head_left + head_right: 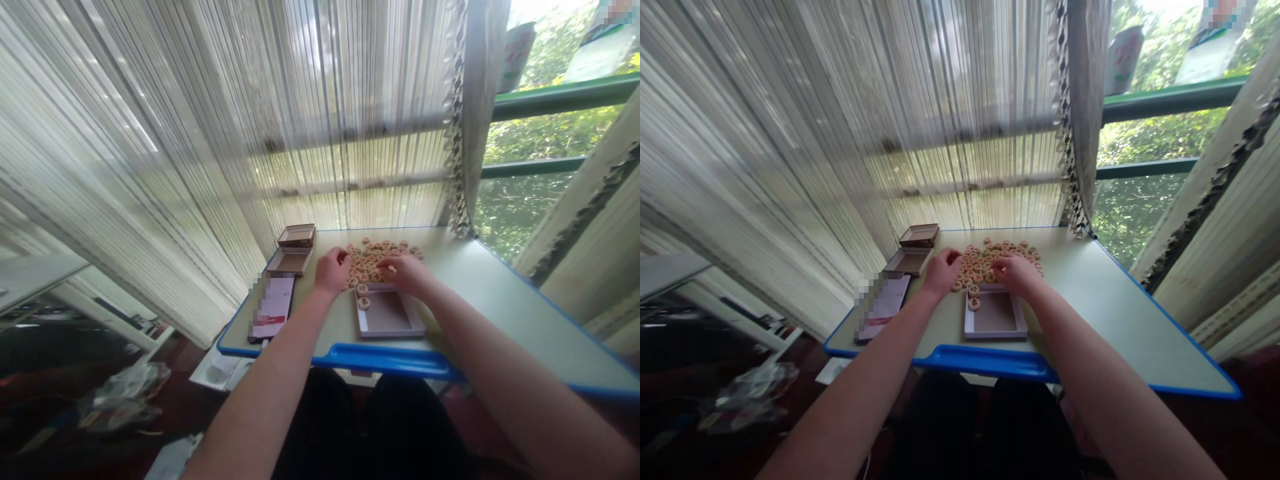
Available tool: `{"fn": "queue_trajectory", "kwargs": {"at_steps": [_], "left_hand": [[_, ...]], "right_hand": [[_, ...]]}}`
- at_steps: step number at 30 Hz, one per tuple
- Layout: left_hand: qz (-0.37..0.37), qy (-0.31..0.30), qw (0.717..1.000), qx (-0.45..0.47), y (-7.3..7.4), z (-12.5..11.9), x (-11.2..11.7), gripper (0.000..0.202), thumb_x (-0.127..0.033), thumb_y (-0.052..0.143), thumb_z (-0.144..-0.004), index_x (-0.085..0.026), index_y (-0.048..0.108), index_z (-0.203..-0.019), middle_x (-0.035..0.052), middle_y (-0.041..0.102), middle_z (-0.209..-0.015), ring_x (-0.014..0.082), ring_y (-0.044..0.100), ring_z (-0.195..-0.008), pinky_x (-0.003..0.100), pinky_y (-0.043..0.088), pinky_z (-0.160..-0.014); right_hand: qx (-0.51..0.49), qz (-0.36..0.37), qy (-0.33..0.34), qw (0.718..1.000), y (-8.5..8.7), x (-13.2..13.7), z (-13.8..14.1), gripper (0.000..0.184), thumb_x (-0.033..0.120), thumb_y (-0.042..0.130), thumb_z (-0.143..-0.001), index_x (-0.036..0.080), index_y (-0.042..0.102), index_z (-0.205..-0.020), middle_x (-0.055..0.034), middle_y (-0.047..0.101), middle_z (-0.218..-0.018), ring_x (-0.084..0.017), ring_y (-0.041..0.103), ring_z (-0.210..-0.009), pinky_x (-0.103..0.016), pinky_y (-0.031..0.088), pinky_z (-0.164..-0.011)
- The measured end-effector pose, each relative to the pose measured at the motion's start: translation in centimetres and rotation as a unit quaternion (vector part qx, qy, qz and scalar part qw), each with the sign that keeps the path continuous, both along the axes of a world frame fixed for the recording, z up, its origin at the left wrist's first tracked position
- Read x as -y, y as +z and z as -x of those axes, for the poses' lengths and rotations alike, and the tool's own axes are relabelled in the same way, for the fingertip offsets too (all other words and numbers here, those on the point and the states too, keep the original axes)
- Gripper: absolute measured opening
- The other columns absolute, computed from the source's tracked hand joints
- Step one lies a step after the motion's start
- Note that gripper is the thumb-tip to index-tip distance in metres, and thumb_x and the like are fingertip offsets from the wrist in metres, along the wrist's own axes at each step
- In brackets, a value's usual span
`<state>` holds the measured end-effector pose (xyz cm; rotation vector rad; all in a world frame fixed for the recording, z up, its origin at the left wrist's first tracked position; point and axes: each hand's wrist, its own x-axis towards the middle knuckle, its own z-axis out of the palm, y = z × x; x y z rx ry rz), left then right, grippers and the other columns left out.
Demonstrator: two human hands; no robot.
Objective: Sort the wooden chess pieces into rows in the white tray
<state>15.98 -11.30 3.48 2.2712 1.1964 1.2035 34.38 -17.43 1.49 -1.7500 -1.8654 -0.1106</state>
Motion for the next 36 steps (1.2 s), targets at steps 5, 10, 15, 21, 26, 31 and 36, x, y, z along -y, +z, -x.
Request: {"fn": "queue_trajectory", "kwargs": {"at_steps": [5,10,15,21,26,31,36], "left_hand": [[-0.026,-0.07,0.997,-0.027,1.0,-2.4,-1.1,0.015,-0.024,0.052,-0.079,-0.016,0.064,-0.084,0.0032,0.068,-0.078,0.0118,0.059,-0.067,0.022,0.046,-0.066],[-0.077,-0.054,0.989,-0.113,0.2,-3.0,-2.3,0.017,-0.025,0.051,-0.081,-0.017,0.066,-0.086,0.0051,0.068,-0.085,0.0163,0.06,-0.081,0.028,0.046,-0.078],[-0.094,-0.123,0.966,-0.205,-1.0,-2.4,-3.0,0.017,-0.022,0.054,-0.078,-0.021,0.07,-0.085,0.0043,0.068,-0.089,0.019,0.058,-0.089,0.033,0.044,-0.087],[-0.081,-0.188,0.951,-0.233,-1.0,-2.4,-3.5,0.016,-0.029,0.059,-0.075,-0.022,0.073,-0.079,0.0023,0.069,-0.086,0.0186,0.059,-0.086,0.032,0.045,-0.085],[-0.073,-0.173,0.956,-0.227,-1.3,-2.3,-3.4,0.018,-0.029,0.057,-0.075,-0.022,0.073,-0.079,0.0022,0.069,-0.086,0.0175,0.06,-0.085,0.03,0.045,-0.084],[-0.06,-0.177,0.959,-0.212,-1.2,-2.3,-3.6,0.019,-0.027,0.056,-0.074,-0.02,0.073,-0.079,0.0026,0.07,-0.085,0.0173,0.061,-0.085,0.029,0.046,-0.084],[-0.057,-0.161,0.959,-0.225,-0.6,-2.4,-3.8,0.018,-0.022,0.057,-0.073,-0.02,0.072,-0.081,0.0019,0.07,-0.087,0.0173,0.06,-0.089,0.031,0.044,-0.089]], "right_hand": [[-0.026,0.038,-0.036,0.998,0.5,0.0,-0.4,0.022,0.03,0.055,-0.074,0.023,0.071,-0.087,-0.0033,0.068,-0.09,-0.019,0.058,-0.083,-0.028,0.042,-0.076],[-0.073,0.071,-0.121,0.987,1.2,0.1,-0.5,0.024,0.032,0.053,-0.075,0.022,0.069,-0.089,-0.0032,0.069,-0.086,-0.017,0.06,-0.077,-0.026,0.042,-0.069],[-0.045,0.079,-0.126,0.988,1.9,0.5,-0.5,0.023,0.034,0.054,-0.074,0.025,0.069,-0.087,-0.0025,0.068,-0.087,-0.017,0.059,-0.078,-0.026,0.041,-0.067],[-0.024,0.143,-0.142,0.979,2.5,1.0,-1.1,0.024,0.037,0.052,-0.074,0.024,0.07,-0.083,-0.0036,0.069,-0.082,-0.017,0.059,-0.074,-0.024,0.04,-0.06],[0.0,0.177,-0.164,0.97,2.0,0.8,-1.5,0.028,0.031,0.047,-0.076,0.022,0.07,-0.088,-0.0073,0.069,-0.091,-0.021,0.06,-0.083,-0.026,0.042,-0.065],[-0.008,0.208,-0.207,0.956,1.9,1.1,-2.3,0.03,0.04,0.049,-0.074,0.021,0.07,-0.084,-0.0091,0.069,-0.088,-0.022,0.061,-0.078,-0.027,0.042,-0.059],[-0.02,0.205,-0.23,0.951,2.2,1.5,-2.7,0.033,0.044,0.053,-0.07,0.021,0.069,-0.089,-0.0104,0.067,-0.092,-0.022,0.061,-0.079,-0.027,0.044,-0.059]]}}
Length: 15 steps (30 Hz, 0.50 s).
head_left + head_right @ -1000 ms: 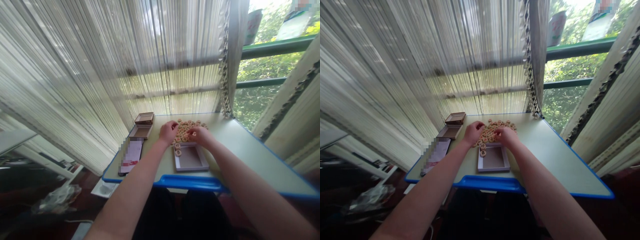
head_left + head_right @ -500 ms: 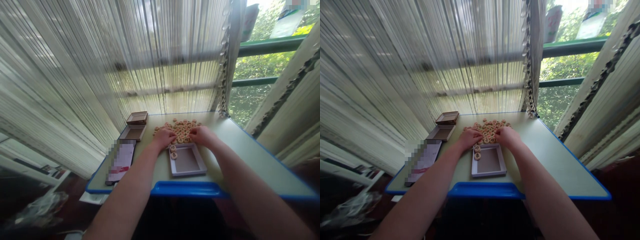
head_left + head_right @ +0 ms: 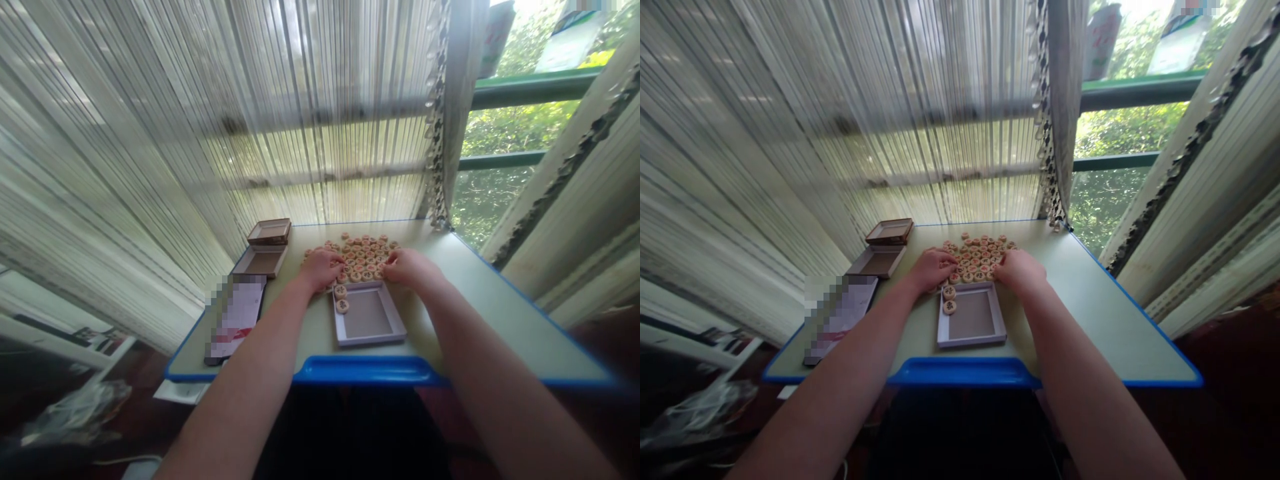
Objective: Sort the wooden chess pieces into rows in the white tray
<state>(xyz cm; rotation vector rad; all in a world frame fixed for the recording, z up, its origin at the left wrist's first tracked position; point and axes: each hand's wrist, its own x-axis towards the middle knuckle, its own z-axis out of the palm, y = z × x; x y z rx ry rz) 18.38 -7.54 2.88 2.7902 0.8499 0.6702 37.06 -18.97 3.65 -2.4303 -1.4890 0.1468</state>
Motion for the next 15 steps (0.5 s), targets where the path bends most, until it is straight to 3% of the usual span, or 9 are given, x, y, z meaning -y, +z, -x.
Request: {"fn": "queue_trajectory", "kwargs": {"at_steps": [6,15], "left_hand": [[0.008,-0.02,1.0,-0.012,-0.06,-0.05,0.25,0.019,-0.02,0.055,-0.073,-0.02,0.072,-0.082,0.0023,0.07,-0.086,0.0167,0.061,-0.085,0.029,0.047,-0.085],[0.022,-0.002,1.0,-0.008,0.0,-0.02,0.66,0.019,-0.017,0.055,-0.073,-0.022,0.071,-0.082,0.0008,0.07,-0.086,0.0166,0.061,-0.088,0.029,0.047,-0.087]], "right_hand": [[0.014,0.029,-0.111,0.993,0.25,0.05,-0.16,0.046,0.048,0.049,-0.074,0.017,0.065,-0.103,-0.0186,0.061,-0.104,-0.029,0.061,-0.088,-0.035,0.046,-0.066],[-0.01,-0.021,-0.053,0.998,-0.58,-0.56,-0.75,0.036,0.039,0.05,-0.074,0.017,0.068,-0.096,-0.013,0.067,-0.087,-0.023,0.062,-0.078,-0.029,0.045,-0.062]]}}
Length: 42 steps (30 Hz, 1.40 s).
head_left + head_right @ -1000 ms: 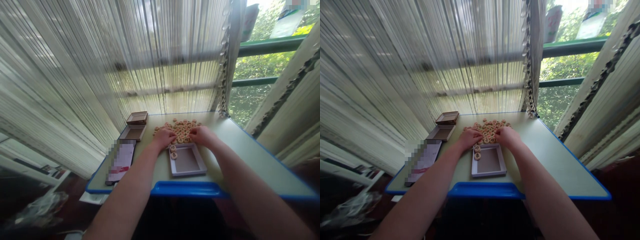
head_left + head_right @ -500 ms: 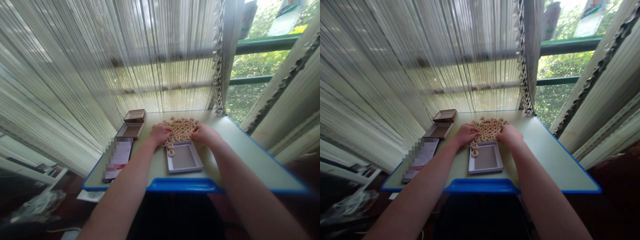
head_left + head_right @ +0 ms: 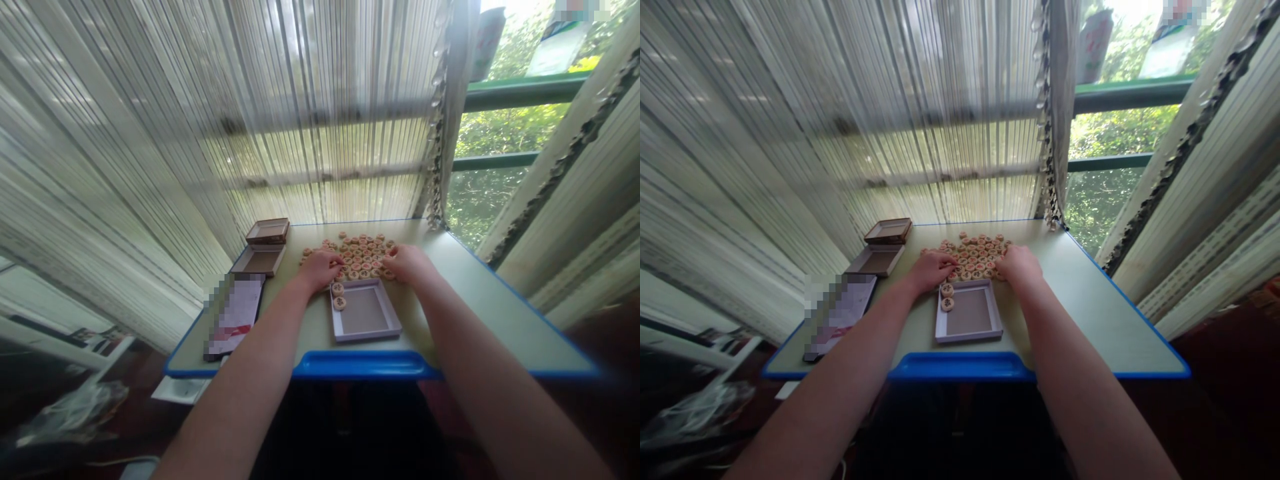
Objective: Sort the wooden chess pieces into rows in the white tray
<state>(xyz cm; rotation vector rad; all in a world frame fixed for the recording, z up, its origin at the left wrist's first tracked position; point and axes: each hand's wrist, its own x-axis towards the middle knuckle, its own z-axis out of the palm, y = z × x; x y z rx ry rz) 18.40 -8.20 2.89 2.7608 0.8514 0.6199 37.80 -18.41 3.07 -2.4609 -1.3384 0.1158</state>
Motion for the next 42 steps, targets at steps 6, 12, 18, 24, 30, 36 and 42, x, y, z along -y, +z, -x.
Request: {"fn": "queue_trajectory", "kwargs": {"at_steps": [6,12,18,24,30,36,42], "left_hand": [[0.013,0.009,0.999,0.037,0.3,-0.2,-0.1,0.044,0.002,0.047,-0.066,-0.022,0.07,-0.094,0.001,0.069,-0.097,0.0151,0.061,-0.093,0.027,0.047,-0.088],[0.015,-0.015,0.998,0.06,0.1,-0.5,0.1,0.045,0.003,0.044,-0.067,-0.023,0.071,-0.094,0.0004,0.068,-0.103,0.0141,0.059,-0.099,0.026,0.045,-0.093],[-0.011,-0.019,0.998,0.063,0.1,-0.9,-0.1,0.028,-0.014,0.05,-0.075,-0.021,0.071,-0.093,0.0028,0.069,-0.096,0.017,0.061,-0.093,0.03,0.046,-0.091],[-0.018,0.024,0.997,0.065,0.4,-0.3,-0.2,0.025,-0.022,0.054,-0.077,-0.02,0.07,-0.096,0.0049,0.068,-0.097,0.0192,0.06,-0.096,0.032,0.045,-0.092],[-0.027,0.02,0.998,0.056,0.1,-0.3,-0.3,0.025,-0.024,0.053,-0.077,-0.018,0.07,-0.095,0.0053,0.069,-0.095,0.019,0.061,-0.092,0.031,0.046,-0.088],[-0.033,0.026,0.999,0.035,0.2,0.0,0.0,0.024,-0.023,0.052,-0.078,-0.019,0.069,-0.093,0.0037,0.069,-0.096,0.0185,0.06,-0.095,0.031,0.045,-0.09],[-0.028,0.03,0.998,0.049,0.1,0.3,0.4,0.026,-0.022,0.051,-0.077,-0.019,0.069,-0.096,0.0037,0.069,-0.096,0.0183,0.06,-0.093,0.031,0.044,-0.091]], "right_hand": [[0.018,0.028,0.069,0.997,0.5,0.5,-0.5,0.03,0.033,0.056,-0.068,0.019,0.069,-0.092,-0.0097,0.068,-0.087,-0.02,0.062,-0.071,-0.026,0.044,-0.059],[-0.002,0.044,0.155,0.987,1.3,0.4,0.3,0.028,0.03,0.057,-0.069,0.021,0.07,-0.092,-0.007,0.068,-0.088,-0.02,0.061,-0.074,-0.027,0.045,-0.066],[0.094,-0.066,0.172,0.978,-0.6,-2.0,0.9,0.028,0.034,0.049,-0.078,0.024,0.069,-0.095,-0.0069,0.064,-0.105,-0.022,0.053,-0.101,-0.032,0.037,-0.091],[0.096,-0.059,0.161,0.981,-1.0,-2.5,1.3,0.027,0.038,0.052,-0.076,0.022,0.069,-0.09,-0.0081,0.065,-0.101,-0.023,0.053,-0.098,-0.032,0.037,-0.088],[0.07,-0.047,0.159,0.984,-0.9,-2.7,1.0,0.03,0.039,0.055,-0.072,0.022,0.07,-0.092,-0.0075,0.067,-0.095,-0.024,0.057,-0.093,-0.031,0.041,-0.081],[0.038,-0.054,0.149,0.987,-1.1,-2.8,0.9,0.03,0.041,0.06,-0.066,0.019,0.069,-0.085,-0.007,0.069,-0.084,-0.023,0.06,-0.084,-0.029,0.042,-0.072],[-0.007,-0.098,0.145,0.985,-1.4,-2.8,1.3,0.017,0.032,0.06,-0.066,0.019,0.068,-0.073,-0.0037,0.068,-0.074,-0.018,0.06,-0.074,-0.024,0.042,-0.063]]}}
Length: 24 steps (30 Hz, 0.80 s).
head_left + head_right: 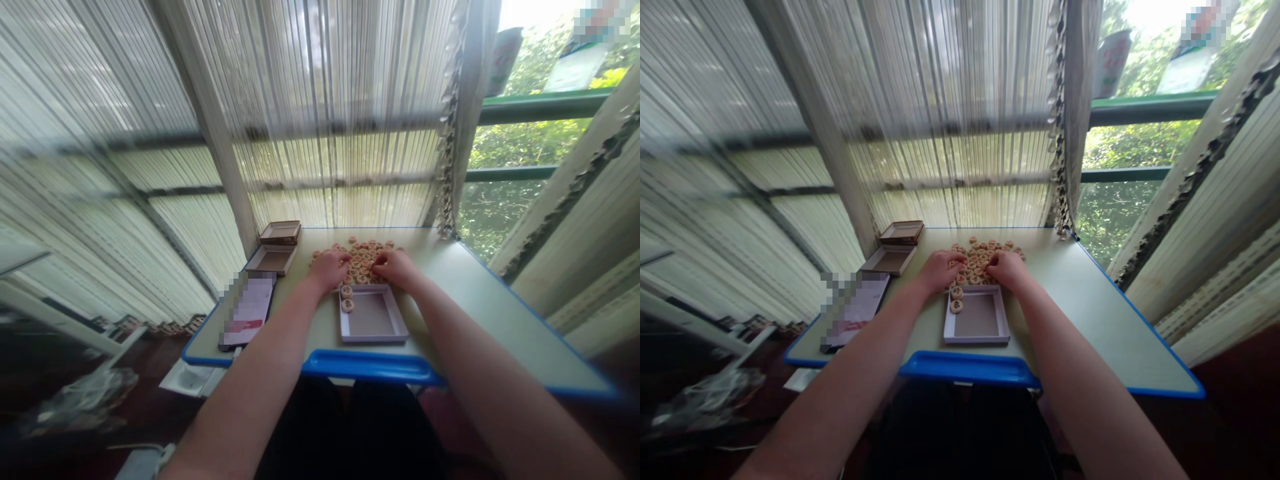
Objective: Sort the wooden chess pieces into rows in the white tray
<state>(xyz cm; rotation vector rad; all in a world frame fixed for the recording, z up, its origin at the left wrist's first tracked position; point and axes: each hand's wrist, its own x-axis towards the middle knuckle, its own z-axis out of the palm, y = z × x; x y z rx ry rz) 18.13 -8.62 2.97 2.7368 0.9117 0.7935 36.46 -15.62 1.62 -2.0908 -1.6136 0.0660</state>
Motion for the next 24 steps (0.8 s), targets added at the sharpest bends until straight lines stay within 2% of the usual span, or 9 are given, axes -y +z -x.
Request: {"fn": "queue_trajectory", "kwargs": {"at_steps": [6,12,17,24], "left_hand": [[0.004,-0.003,1.0,-0.004,-0.3,0.2,0.3,0.026,-0.023,0.05,-0.078,-0.019,0.069,-0.095,0.0042,0.069,-0.095,0.0187,0.061,-0.091,0.031,0.045,-0.09],[-0.004,0.005,1.0,-0.028,-0.1,0.0,0.6,0.025,-0.024,0.05,-0.079,-0.021,0.07,-0.093,0.0029,0.07,-0.093,0.0184,0.061,-0.092,0.03,0.045,-0.09],[-0.017,-0.008,0.999,-0.039,-0.2,-0.1,0.5,0.025,-0.024,0.049,-0.079,-0.022,0.07,-0.092,0.002,0.07,-0.09,0.0182,0.062,-0.089,0.03,0.047,-0.086],[-0.018,-0.013,0.999,-0.044,-0.5,-0.2,0.4,0.025,-0.024,0.049,-0.078,-0.021,0.07,-0.092,0.0021,0.07,-0.092,0.018,0.062,-0.089,0.03,0.046,-0.087]], "right_hand": [[-0.019,-0.036,0.039,0.998,-0.4,-0.2,0.7,0.016,0.027,0.058,-0.067,0.02,0.068,-0.078,-0.0027,0.07,-0.081,-0.017,0.061,-0.078,-0.024,0.043,-0.07],[-0.009,-0.053,0.028,0.998,-0.9,-0.8,0.3,0.025,0.029,0.06,-0.069,0.021,0.068,-0.09,-0.0041,0.069,-0.087,-0.02,0.061,-0.082,-0.028,0.044,-0.075],[-0.007,-0.07,0.036,0.997,-1.2,-1.1,0.1,0.022,0.031,0.06,-0.07,0.022,0.069,-0.088,-0.0057,0.069,-0.091,-0.022,0.061,-0.088,-0.031,0.044,-0.079],[-0.031,-0.083,0.026,0.996,-0.8,-1.0,0.2,0.014,0.03,0.063,-0.069,0.022,0.07,-0.078,-0.0047,0.069,-0.084,-0.022,0.062,-0.084,-0.032,0.046,-0.077]]}}
